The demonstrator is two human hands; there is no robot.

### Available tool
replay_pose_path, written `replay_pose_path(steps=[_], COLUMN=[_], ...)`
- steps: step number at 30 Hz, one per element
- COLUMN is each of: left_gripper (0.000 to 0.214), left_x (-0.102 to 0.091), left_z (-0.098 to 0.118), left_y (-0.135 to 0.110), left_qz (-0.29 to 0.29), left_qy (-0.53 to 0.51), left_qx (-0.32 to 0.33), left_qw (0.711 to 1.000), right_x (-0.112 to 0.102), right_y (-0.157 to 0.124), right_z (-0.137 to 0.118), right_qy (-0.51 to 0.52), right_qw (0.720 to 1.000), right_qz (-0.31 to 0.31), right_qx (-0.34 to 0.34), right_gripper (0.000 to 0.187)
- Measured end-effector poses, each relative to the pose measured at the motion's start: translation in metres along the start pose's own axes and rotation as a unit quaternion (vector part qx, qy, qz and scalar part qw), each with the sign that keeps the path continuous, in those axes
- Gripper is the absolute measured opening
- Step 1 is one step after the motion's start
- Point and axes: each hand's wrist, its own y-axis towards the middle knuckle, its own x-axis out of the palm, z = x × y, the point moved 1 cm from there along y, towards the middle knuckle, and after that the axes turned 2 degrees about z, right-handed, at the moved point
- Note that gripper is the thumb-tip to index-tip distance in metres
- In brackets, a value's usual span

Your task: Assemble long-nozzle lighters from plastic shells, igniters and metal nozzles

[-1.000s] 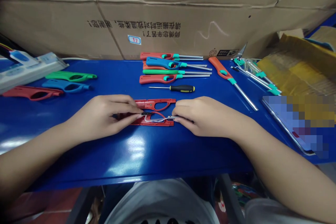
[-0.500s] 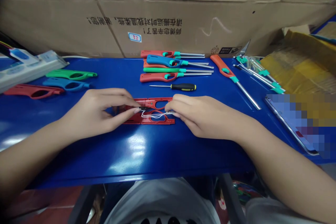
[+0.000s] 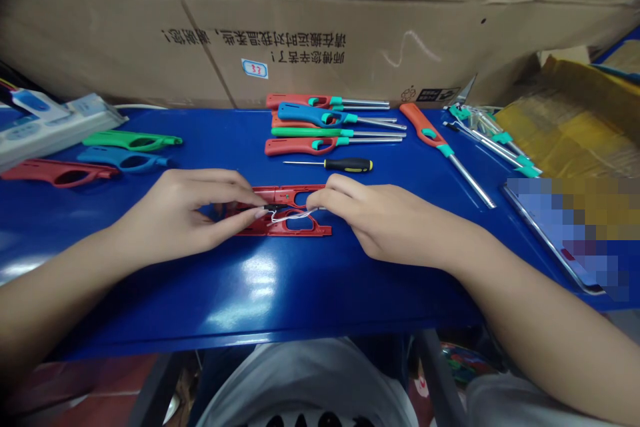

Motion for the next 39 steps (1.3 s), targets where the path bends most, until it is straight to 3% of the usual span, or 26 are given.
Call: replay_pose_path(steps=[7,13,24,31,39], left_gripper=[0.015,0.014,0.011,0.011,0.015], left_x=[0.0014,0.0017,0.0,0.0012,0.0041], left_z=[-0.001,-0.0016,0.0004,-0.0003,-0.0051], left_y=[-0.0007,-0.0022,-0.0022,-0.0036,-0.0033], left_qz=[0.0,0.011,0.034,0.034,-0.029], left_qy=[-0.003,0.008,0.022,0.031,0.04], left_qx=[0.005,0.025,0.062,0.061,0.039], left_qw=[1.0,1.0,0.997,0.997,0.998], right_x=[0.0015,0.0034,0.0037,0.0041,0.0015], right_y=[0.0002,0.001,0.0014,0.0017,0.0003], right_z=[0.0006,0.0001,0.0015,0.0037,0.0015], right_qy=[0.004,0.007,0.012,0.008,0.041], right_qw=[1.0,1.0,1.0,1.0,0.997], right_qz=[-0.001,-0.008,-0.019,-0.024,-0.06], right_qx=[-0.002,0.007,0.011,0.01,0.01], right_gripper=[0.049,0.058,0.049,0.055,0.047])
